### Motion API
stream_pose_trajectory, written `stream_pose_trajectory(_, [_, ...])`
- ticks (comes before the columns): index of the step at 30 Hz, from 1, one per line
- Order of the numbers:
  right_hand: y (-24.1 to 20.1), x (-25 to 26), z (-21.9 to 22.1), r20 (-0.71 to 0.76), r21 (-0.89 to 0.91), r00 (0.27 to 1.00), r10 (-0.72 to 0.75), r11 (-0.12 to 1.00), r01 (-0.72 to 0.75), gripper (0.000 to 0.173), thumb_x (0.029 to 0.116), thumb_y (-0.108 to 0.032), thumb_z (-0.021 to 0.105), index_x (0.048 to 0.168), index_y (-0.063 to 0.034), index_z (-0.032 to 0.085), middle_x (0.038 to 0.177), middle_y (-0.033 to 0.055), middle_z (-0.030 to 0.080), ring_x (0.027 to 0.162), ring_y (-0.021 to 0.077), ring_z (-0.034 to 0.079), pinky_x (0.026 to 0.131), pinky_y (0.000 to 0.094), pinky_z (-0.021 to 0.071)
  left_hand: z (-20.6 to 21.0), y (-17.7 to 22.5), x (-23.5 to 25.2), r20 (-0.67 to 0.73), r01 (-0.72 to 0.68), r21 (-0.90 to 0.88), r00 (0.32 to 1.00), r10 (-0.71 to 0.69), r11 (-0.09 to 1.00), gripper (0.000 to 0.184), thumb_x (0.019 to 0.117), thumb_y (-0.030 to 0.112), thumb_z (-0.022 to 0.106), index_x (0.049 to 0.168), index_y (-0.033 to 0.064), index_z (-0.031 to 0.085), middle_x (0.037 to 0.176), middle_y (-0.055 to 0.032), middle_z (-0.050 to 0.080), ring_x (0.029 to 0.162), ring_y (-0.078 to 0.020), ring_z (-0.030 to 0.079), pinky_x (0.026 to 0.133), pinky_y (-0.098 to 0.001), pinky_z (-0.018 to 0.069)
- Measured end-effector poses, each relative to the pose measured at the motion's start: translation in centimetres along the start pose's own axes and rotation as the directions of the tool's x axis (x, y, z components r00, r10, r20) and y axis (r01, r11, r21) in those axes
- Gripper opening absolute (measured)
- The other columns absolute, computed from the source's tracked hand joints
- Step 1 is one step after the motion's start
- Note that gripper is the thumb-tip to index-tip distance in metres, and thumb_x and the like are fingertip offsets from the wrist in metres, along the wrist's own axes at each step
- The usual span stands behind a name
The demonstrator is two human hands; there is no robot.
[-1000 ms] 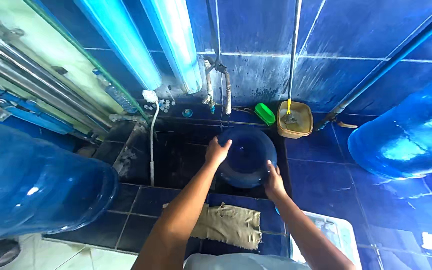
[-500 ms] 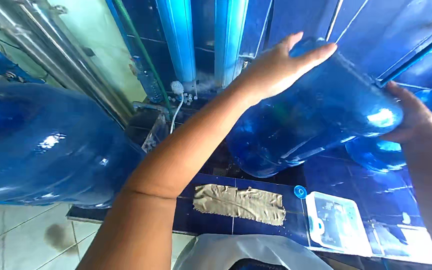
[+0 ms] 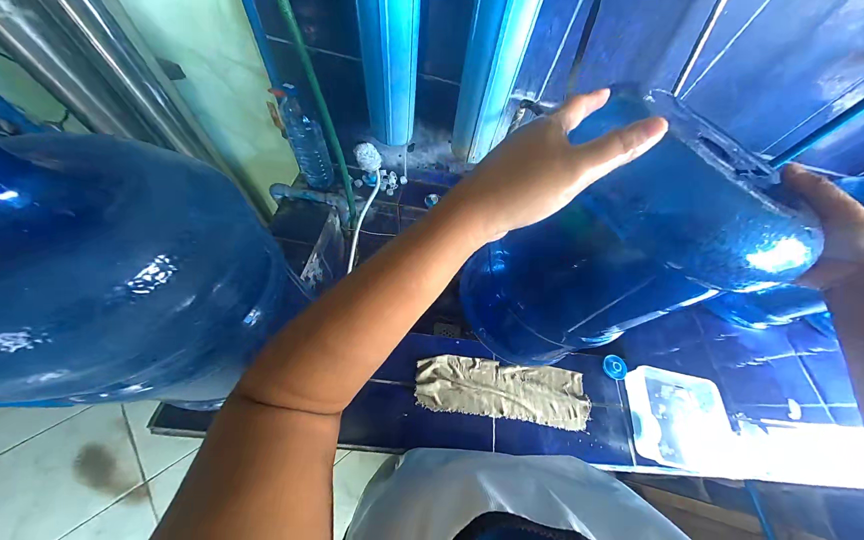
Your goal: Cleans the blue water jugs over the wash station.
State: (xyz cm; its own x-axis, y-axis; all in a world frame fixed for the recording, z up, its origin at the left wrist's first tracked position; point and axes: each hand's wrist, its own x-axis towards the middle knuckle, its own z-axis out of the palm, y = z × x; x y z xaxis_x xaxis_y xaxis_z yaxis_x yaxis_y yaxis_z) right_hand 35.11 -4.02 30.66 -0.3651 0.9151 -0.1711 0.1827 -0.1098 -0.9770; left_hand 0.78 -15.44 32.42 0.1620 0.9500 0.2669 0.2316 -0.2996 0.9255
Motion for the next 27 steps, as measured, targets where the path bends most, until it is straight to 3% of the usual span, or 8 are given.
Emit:
stream_pose_trajectory(6, [3.2,-1.4,1.7,-0.157,0.074,0.975,0.157,0.986,-0.147,0.041,0.1076,-0.053,0.034,0.115,-0.0242,0.063,0.099,-0.0044,0.071,0.088,0.0066,0.070,0.072,0.0276,0.0602,1.2,-4.2,-2.7,0.002,0.059,-0.001,0.998,-0.059,0.998,0.071,0.1014,0.040,0.062,0.160,0.0113,0.035,0.143,-0.0186,0.059,0.123,-0.0239,0.064,0.104,-0.0422,0.0519])
stream_pose_trajectory(9, [4.9,-1.7,2.3,-0.229,0.058,0.951,0.206,0.979,-0.197,0.035,0.1082,-0.048,0.035,0.113,-0.0233,0.060,0.096,-0.0046,0.070,0.086,0.0066,0.069,0.071,0.0281,0.0599,2.5,-8.9,-4.4,-0.012,-0.137,0.182,0.990,0.141,0.974,0.105,0.0802,0.040,0.086,0.162,0.0074,0.028,0.144,-0.0176,0.058,0.126,-0.0247,0.062,0.105,-0.0422,0.0517])
stream_pose_trajectory(13, [6.8,-2.4,2.8,-0.352,0.053,0.914,0.200,0.980,-0.194,0.031,0.1079,-0.042,0.042,0.119,-0.0194,0.059,0.100,-0.0020,0.069,0.089,0.0095,0.069,0.076,0.0309,0.0597,4.7,-18.2,-5.6,0.123,-0.137,0.417,0.988,0.093,0.899,0.154,0.0460,0.046,0.102,0.165,0.0085,0.013,0.170,-0.0168,0.021,0.154,-0.0377,0.027,0.118,-0.0729,0.0214])
stream_pose_trajectory(15, [6.9,-2.7,2.8,-0.370,0.050,0.909,0.191,0.981,-0.186,0.030,0.1074,-0.042,0.044,0.119,-0.0194,0.059,0.100,-0.0019,0.069,0.089,0.0097,0.069,0.075,0.0309,0.0602,6.2,-22.0,-5.5,0.137,-0.080,0.405,0.990,0.026,0.911,0.154,0.0511,0.046,0.101,0.165,0.0060,0.006,0.172,-0.0171,0.010,0.156,-0.0377,0.022,0.119,-0.0708,0.0236])
stream_pose_trajectory(18, [7.2,-2.6,2.2,-0.364,0.070,0.910,0.198,0.980,-0.185,0.030,0.1079,-0.042,0.041,0.118,-0.0207,0.059,0.101,-0.0031,0.069,0.090,0.0088,0.069,0.076,0.0302,0.0602,7.0,-24.6,-4.6,0.061,-0.175,0.309,0.985,0.164,0.935,0.129,0.0667,0.046,0.093,0.164,0.0042,0.019,0.170,-0.0150,0.022,0.154,-0.0317,0.029,0.123,-0.0484,0.0299])
stream_pose_trajectory(22, [8.1,-3.1,0.2,-0.321,0.099,0.933,0.162,0.986,-0.138,0.033,0.1083,-0.040,0.034,0.112,-0.0215,0.061,0.094,-0.0057,0.071,0.086,0.0048,0.070,0.073,0.0255,0.0606,4.6,-27.8,-3.2,-0.021,-0.127,0.118,0.991,0.130,0.985,0.040,0.1051,0.013,0.053,0.144,0.0046,0.058,0.148,-0.0111,0.058,0.136,-0.0228,0.055,0.116,-0.0430,0.0425])
stream_pose_trajectory(24, [8.2,-3.5,0.0,-0.325,0.114,0.938,0.124,0.989,-0.091,0.032,0.1052,-0.032,0.031,0.102,-0.0223,0.061,0.083,-0.0098,0.070,0.076,-0.0018,0.068,0.068,0.0173,0.0585,3.2,-32.1,-2.3,-0.015,0.069,0.209,0.998,-0.067,0.976,0.040,0.1054,0.011,0.052,0.145,0.0055,0.055,0.148,-0.0140,0.056,0.132,-0.0250,0.058,0.114,-0.0442,0.0458])
stream_pose_trajectory(27, [11.3,-3.4,-3.0,-0.324,0.166,0.938,-0.124,0.968,0.186,0.044,0.1056,-0.013,0.011,0.097,-0.0164,0.054,0.077,-0.0149,0.068,0.073,-0.0115,0.063,0.068,0.0074,0.0536,5.1,-40.0,-2.7,0.243,0.177,0.369,0.929,-0.278,0.913,0.094,0.0785,0.019,0.089,0.156,0.0009,0.039,0.157,-0.0240,0.042,0.146,-0.0373,0.042,0.120,-0.0554,0.0350])
